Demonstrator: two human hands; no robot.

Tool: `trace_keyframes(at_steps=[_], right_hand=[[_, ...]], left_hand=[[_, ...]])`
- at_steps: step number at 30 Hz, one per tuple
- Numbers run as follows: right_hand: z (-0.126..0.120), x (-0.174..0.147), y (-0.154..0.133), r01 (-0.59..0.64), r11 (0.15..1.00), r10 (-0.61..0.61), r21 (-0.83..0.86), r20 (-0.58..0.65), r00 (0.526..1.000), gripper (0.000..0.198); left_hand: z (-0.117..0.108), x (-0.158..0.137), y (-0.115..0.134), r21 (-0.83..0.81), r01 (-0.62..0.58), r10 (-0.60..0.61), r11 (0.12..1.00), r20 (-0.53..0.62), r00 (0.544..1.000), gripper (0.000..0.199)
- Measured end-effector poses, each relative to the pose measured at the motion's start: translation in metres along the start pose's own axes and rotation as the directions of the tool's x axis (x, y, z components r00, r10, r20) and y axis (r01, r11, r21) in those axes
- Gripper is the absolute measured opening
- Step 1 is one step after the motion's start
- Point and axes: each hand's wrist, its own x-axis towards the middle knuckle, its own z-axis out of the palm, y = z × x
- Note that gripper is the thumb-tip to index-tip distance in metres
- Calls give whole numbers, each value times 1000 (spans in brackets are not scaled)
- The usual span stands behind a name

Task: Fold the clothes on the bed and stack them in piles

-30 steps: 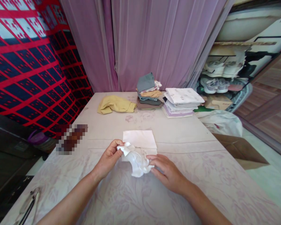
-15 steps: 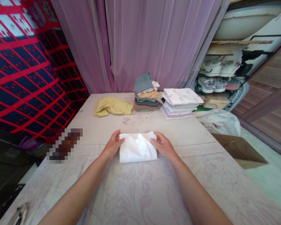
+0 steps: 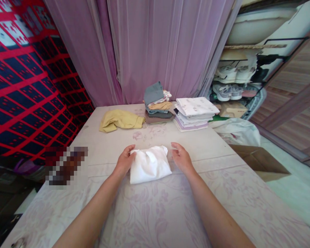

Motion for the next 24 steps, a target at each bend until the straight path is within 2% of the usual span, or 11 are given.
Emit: trace_keyframes(at_steps=[1, 3, 5, 7, 11, 14, 17, 20, 22, 24], right_hand=[[-5, -3, -3, 32, 994, -34, -102, -11, 999, 32], [-13, -11, -14, 71, 954, -60, -290, 46, 997, 26], [-14, -19, -28, 99, 897, -37, -430, 152, 988, 27], [-9, -26, -38, 123, 851, -2, -511, 231, 973, 29], [6, -32, -42, 109, 830, 34, -548, 244, 969, 21], [11, -33, -32, 62, 884, 43, -462, 214, 976, 30], [12, -30, -20, 7, 965, 51, -264, 213, 976, 31], [12, -25, -14, -45, 999, 39, 20, 254, 966, 26], [14, -23, -13, -85, 983, 41, 161, 255, 966, 26], [15, -22, -15, -124, 967, 68, 222, 246, 967, 34]], left_hand=[[-2, 0, -2, 60, -23, 21, 998, 24, 999, 50], [-6, -2, -1, 192, -117, 112, 974, 40, 993, 51], [-7, -2, 5, 335, -252, 253, 908, 39, 967, 46], [-4, -2, 14, 442, -346, 339, 828, 97, 936, 41], [12, 2, 27, 552, -434, 318, 712, 297, 900, 40], [26, 7, 28, 595, -483, 291, 642, 393, 872, 46], [35, 12, 29, 603, -462, 252, 650, 402, 880, 47], [35, 15, 32, 495, -387, 189, 778, 402, 896, 49], [33, 15, 34, 330, -311, 142, 891, 449, 882, 56], [30, 15, 38, 191, -238, 114, 952, 500, 858, 62]])
